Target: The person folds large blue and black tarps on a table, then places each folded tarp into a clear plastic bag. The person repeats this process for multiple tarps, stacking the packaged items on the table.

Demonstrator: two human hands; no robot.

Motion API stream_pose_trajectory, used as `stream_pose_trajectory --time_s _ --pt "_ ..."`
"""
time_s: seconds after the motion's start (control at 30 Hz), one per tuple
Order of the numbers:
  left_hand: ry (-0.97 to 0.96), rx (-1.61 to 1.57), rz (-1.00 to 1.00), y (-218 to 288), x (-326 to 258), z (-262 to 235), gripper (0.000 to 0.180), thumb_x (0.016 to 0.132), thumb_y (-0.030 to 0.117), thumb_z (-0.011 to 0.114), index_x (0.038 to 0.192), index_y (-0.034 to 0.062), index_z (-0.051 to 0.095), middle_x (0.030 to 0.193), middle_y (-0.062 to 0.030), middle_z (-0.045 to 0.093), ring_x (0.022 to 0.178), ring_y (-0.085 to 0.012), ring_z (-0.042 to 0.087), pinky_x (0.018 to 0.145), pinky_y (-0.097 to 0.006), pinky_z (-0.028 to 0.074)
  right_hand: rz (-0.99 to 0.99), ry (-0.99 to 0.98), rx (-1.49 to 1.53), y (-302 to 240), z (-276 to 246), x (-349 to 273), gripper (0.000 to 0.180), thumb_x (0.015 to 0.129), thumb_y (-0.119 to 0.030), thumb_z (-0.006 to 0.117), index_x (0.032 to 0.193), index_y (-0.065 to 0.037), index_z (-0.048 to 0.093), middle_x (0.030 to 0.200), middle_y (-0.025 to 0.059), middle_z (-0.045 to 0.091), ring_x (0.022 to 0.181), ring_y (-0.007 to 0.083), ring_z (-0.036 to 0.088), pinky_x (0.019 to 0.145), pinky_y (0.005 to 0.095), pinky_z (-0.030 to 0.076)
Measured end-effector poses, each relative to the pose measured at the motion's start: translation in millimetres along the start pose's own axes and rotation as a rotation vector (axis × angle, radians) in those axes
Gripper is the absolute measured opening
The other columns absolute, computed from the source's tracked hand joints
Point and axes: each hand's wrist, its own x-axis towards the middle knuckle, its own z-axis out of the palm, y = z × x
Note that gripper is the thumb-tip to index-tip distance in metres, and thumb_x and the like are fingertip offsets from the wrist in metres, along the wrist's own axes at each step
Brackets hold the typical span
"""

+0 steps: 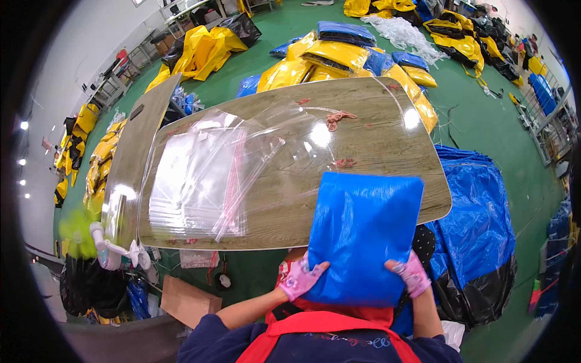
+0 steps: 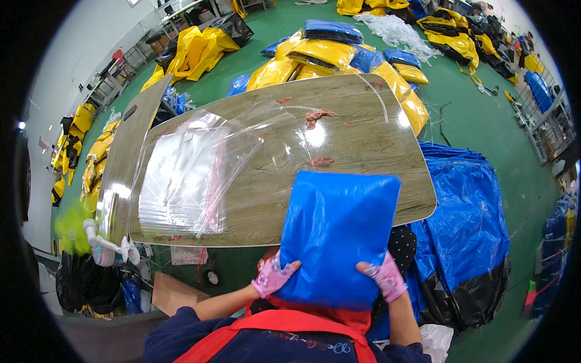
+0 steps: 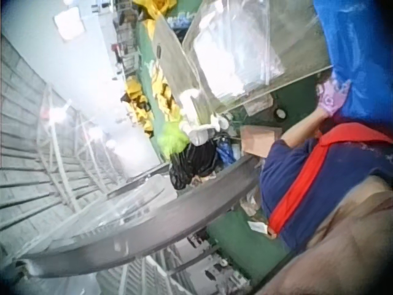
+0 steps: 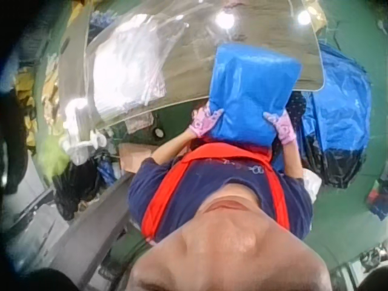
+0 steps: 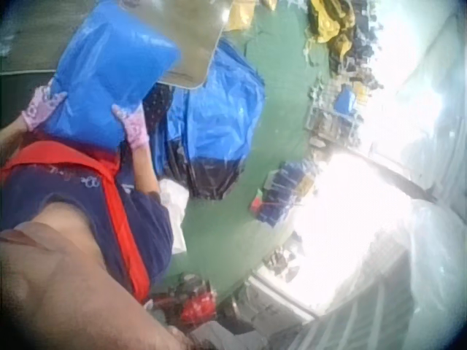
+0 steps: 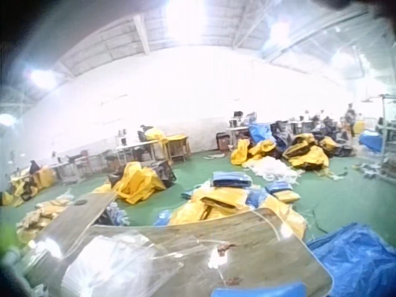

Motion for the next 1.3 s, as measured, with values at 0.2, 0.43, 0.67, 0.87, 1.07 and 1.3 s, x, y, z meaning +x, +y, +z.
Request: stream_pose_trajectory --time_s 0.2,0.43,0.67,0.87,1.07,1.3 --pt "0.202 0.539 0.521 86 151 -91 0.030 0.095 0.032 0.046 0.113 0.0101 0.057 0.096 -0.0154 0.067 0.087 -0.0330 0.066 0.075 -0.045 0.053 0.154 0.242 0.198 0 -11 -24 0.064 0.078 -0.017 0.079 0.132 0.001 0.049 0.122 0.0131 0.061 0.107 0.0233 0.060 0.095 0.0355 0.048" --pt "0.245 0.608 0.331 80 437 -76 0.031 0.092 0.036 0.054 0.107 0.0094 0.059 0.101 -0.0194 0.066 0.089 -0.0362 0.065 0.073 -0.045 0.052 0.113 0.321 0.046 20 -21 -34 0.063 0.076 -0.016 0.079 0.129 0.002 0.052 0.121 0.0117 0.061 0.105 0.0221 0.060 0.092 0.0346 0.048" --pt "-0.127 0.648 0.906 26 281 -169 0.046 0.079 0.039 0.073 0.113 0.0106 0.060 0.128 -0.0118 0.058 0.120 -0.0306 0.052 0.098 -0.042 0.043 0.146 0.342 0.020 51 -43 -44 0.063 0.076 -0.022 0.080 0.128 0.001 0.053 0.120 0.0114 0.062 0.104 0.0222 0.061 0.090 0.0348 0.049" --pt "0.080 0.878 0.575 -42 192 -174 0.028 0.090 0.030 0.057 0.111 0.0141 0.065 0.133 -0.0105 0.054 0.122 -0.0331 0.049 0.101 -0.043 0.042 0.090 0.291 0.026 43 -31 -36 0.066 0.077 -0.027 0.077 0.131 -0.001 0.051 0.121 0.0107 0.061 0.103 0.0230 0.060 0.091 0.0360 0.049" --pt "0.132 0.909 0.792 -16 189 -156 0.036 0.088 0.033 0.058 0.120 0.0160 0.060 0.134 -0.0055 0.053 0.122 -0.0316 0.049 0.103 -0.041 0.040 0.021 0.351 0.058 34 -42 -58 0.067 0.078 -0.026 0.078 0.133 -0.001 0.048 0.122 0.0101 0.060 0.106 0.0231 0.059 0.091 0.0375 0.050" --pt "0.208 0.920 0.490 -43 222 -155 0.023 0.091 0.026 0.054 0.108 0.0179 0.066 0.109 -0.0057 0.067 0.095 -0.0283 0.062 0.084 -0.040 0.051 0.008 0.286 0.123 10 -27 -59 0.070 0.081 -0.022 0.077 0.138 -0.001 0.043 0.127 0.0104 0.058 0.108 0.0223 0.059 0.095 0.0373 0.048"
